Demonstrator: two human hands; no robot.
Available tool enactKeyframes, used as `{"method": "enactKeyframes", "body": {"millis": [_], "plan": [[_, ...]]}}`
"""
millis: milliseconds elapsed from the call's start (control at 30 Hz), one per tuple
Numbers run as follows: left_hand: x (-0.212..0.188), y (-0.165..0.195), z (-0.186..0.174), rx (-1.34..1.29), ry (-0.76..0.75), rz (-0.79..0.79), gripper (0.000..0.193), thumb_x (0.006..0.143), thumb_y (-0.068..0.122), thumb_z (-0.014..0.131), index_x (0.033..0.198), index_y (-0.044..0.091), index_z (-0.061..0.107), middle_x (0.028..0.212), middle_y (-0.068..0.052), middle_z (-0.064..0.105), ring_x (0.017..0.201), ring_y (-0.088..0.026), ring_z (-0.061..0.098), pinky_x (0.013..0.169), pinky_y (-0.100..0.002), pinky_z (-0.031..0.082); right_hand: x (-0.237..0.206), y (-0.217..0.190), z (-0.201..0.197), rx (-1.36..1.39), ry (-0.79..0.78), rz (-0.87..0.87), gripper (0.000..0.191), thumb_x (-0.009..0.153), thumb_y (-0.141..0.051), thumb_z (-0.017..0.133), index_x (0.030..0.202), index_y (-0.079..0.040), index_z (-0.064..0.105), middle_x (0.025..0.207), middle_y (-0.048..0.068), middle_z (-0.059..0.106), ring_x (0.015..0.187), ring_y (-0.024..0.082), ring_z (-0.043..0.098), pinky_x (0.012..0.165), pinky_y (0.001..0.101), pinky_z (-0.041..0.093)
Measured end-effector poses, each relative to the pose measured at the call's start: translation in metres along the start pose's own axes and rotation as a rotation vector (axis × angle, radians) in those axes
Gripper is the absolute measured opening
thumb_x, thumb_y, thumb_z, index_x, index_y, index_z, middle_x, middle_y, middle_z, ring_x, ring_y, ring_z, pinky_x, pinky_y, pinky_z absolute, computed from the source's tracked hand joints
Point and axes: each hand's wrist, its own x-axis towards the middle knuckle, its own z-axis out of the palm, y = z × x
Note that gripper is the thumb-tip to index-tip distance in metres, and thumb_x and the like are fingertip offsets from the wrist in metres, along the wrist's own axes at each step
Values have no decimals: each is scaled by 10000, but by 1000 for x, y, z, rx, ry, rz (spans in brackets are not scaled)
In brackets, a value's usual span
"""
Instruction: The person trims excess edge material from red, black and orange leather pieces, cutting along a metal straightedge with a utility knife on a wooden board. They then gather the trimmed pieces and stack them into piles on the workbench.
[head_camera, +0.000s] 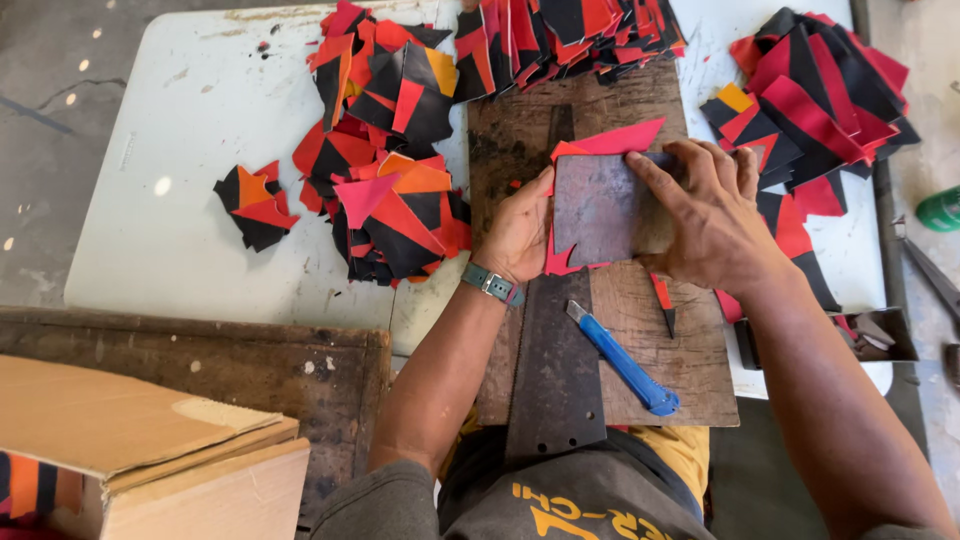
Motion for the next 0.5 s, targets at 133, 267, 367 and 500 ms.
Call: {"method": "enactKeyframes", "body": {"millis": [133, 267, 367, 500], "plan": [[-3, 0, -8, -9, 38, 14, 512, 1080, 385, 497, 1433, 14, 520, 1384, -148, 614, 1246, -260, 612, 1072, -459, 499, 0, 2, 3, 2, -35, 23, 1240, 450, -417, 946, 1566, -260, 430, 1498, 198, 402, 1450, 405, 301, 1185, 648, 105], [0, -4, -16, 117, 88, 6, 478, 1102, 313, 547, 1465, 6, 499, 1426, -122, 587, 1309, -238, 583, 1154, -457, 481, 1, 4, 7, 10, -38, 17, 1236, 451, -419, 939, 1567, -256, 435, 1499, 200, 407, 1458, 404, 308, 1201, 635, 118], [-1, -2, -14, 97, 57, -13, 535, 1089, 364, 541, 1479, 1, 491, 1437, -127, 591, 1317, -242, 577, 1163, -449, 459, 1, 6, 8, 15, -41, 9, 1230, 448, -415, 937, 1563, -252, 444, 1497, 200, 409, 1460, 401, 310, 1208, 634, 113], [-6, 4, -4, 37, 43, -25, 608, 1066, 437, 512, 1497, 10, 464, 1447, -143, 583, 1313, -258, 576, 1151, -452, 440, 2, 7, 10, 28, -76, 11, 1264, 446, -416, 939, 1591, -239, 434, 1511, 203, 402, 1470, 389, 311, 1203, 649, 96]]}}
